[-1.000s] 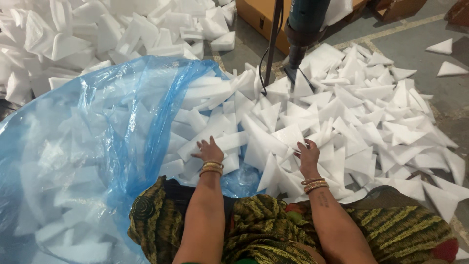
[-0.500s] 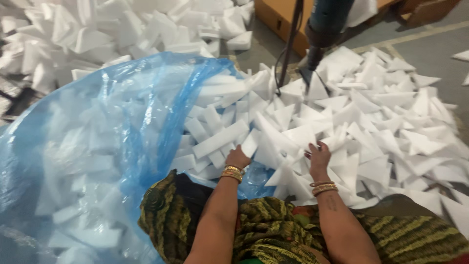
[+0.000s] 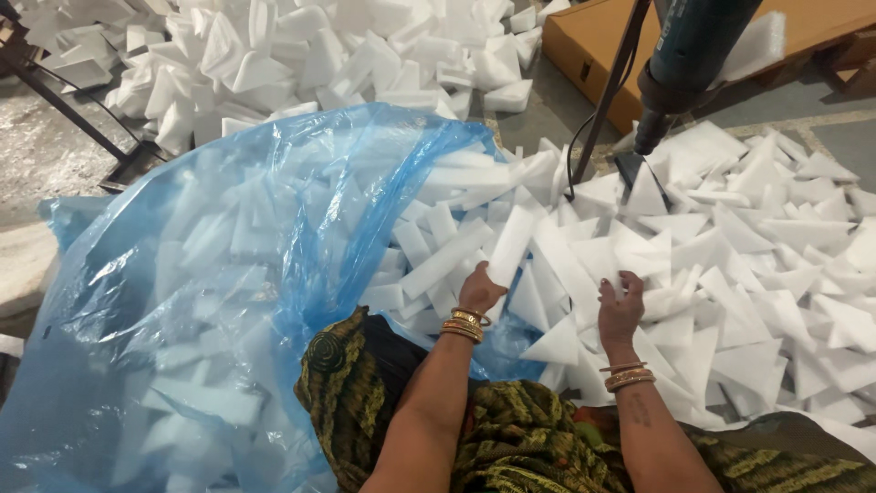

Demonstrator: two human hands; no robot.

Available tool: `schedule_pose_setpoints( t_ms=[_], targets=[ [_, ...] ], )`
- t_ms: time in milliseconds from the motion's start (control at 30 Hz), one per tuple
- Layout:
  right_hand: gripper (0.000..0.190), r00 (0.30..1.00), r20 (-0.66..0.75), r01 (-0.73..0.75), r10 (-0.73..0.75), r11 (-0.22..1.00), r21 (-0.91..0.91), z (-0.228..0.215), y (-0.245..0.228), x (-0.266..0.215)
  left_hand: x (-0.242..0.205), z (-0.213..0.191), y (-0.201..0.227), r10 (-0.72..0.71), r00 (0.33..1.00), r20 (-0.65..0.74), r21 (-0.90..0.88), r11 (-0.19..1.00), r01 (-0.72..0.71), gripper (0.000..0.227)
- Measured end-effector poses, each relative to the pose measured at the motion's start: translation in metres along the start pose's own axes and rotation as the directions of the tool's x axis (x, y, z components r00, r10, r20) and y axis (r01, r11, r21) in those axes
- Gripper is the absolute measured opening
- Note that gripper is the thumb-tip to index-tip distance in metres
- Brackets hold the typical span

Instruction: The person sits on the floor and repeatedly picks up white foam pieces, places them under a vertical cutting tool, and cuts them into smaller triangular pieces. The cut pieces are dropped onto a pile on the floor.

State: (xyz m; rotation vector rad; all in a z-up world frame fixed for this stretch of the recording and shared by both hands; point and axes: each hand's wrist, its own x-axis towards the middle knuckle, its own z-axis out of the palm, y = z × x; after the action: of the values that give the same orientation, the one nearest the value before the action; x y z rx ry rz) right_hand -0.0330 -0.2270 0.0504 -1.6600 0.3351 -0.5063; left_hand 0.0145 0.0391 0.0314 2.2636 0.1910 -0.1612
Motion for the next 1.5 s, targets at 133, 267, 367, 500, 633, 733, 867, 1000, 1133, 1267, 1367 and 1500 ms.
schedule_pose_setpoints(
  t_ms=[133, 267, 367, 500, 633, 733, 867, 1000, 1133, 1267, 1367, 1500],
  targets=[
    [0.036, 0.946, 0.092, 0.323, -0.312, 0.937, -0.137, 0.011, -0.010, -0.006, -0.002, 0.016, 0.009, 0.180, 0.980, 0.083, -0.357, 0.924, -0.140, 0.091],
    [0.038, 0.871, 0.251, 0.461, -0.422, 0.879, -0.120, 0.020, -0.013, -0.016, -0.008, 0.022, 0.023, 0.276, 0.930, 0.242, -0.534, 0.838, -0.110, 0.093],
    [0.039, 0.852, 0.357, 0.435, -0.383, 0.898, -0.074, 0.022, -0.011, -0.019, -0.015, 0.023, 0.033, 0.230, 0.916, 0.329, -0.678, 0.732, 0.060, 0.099],
    [0.031, 0.866, 0.478, 0.196, -0.148, 0.979, -0.052, 0.024, -0.004, -0.020, -0.025, 0.016, 0.043, 0.208, 0.918, 0.337, -0.742, 0.659, 0.123, 0.098],
    [0.024, 0.849, 0.468, -0.268, 0.245, 0.963, -0.017, 0.027, 0.004, -0.017, -0.028, 0.013, 0.055, 0.208, 0.931, 0.299, -0.795, 0.594, 0.123, 0.084],
    [0.026, 0.861, 0.431, -0.281, 0.269, 0.959, -0.039, 0.027, -0.002, -0.016, -0.029, 0.018, 0.055, -0.005, 0.910, 0.415, -0.649, 0.699, 0.301, 0.070],
    [0.033, 0.897, 0.413, -0.144, 0.155, 0.988, -0.058, 0.027, -0.024, -0.017, -0.015, 0.039, 0.045, 0.159, 0.936, 0.314, -0.892, 0.387, 0.233, 0.060],
    [0.041, 0.867, 0.489, -0.121, 0.095, 0.992, 0.022, 0.024, -0.035, -0.020, -0.009, 0.040, 0.036, 0.132, 0.926, 0.354, -0.923, 0.210, 0.323, 0.051],
    [0.041, 0.866, 0.483, -0.135, 0.128, 0.991, -0.020, 0.021, -0.039, -0.021, -0.009, 0.039, 0.039, 0.091, 0.931, 0.353, -0.925, 0.187, 0.332, 0.040],
    [0.048, 0.868, 0.486, -0.140, 0.100, 0.989, 0.046, 0.018, -0.042, -0.017, -0.009, 0.039, 0.040, 0.063, 0.961, 0.271, -0.918, 0.317, 0.238, 0.037],
    [0.059, 0.859, 0.503, -0.161, 0.094, 0.983, 0.091, 0.014, -0.050, -0.011, -0.010, 0.034, 0.043, 0.081, 0.970, 0.231, -0.902, 0.391, 0.182, 0.038],
    [0.058, 0.878, 0.462, -0.143, 0.124, 0.990, 0.007, 0.006, -0.052, -0.002, -0.015, 0.023, 0.051, 0.062, 0.971, 0.229, -0.853, 0.494, 0.170, 0.043]
  ],
)
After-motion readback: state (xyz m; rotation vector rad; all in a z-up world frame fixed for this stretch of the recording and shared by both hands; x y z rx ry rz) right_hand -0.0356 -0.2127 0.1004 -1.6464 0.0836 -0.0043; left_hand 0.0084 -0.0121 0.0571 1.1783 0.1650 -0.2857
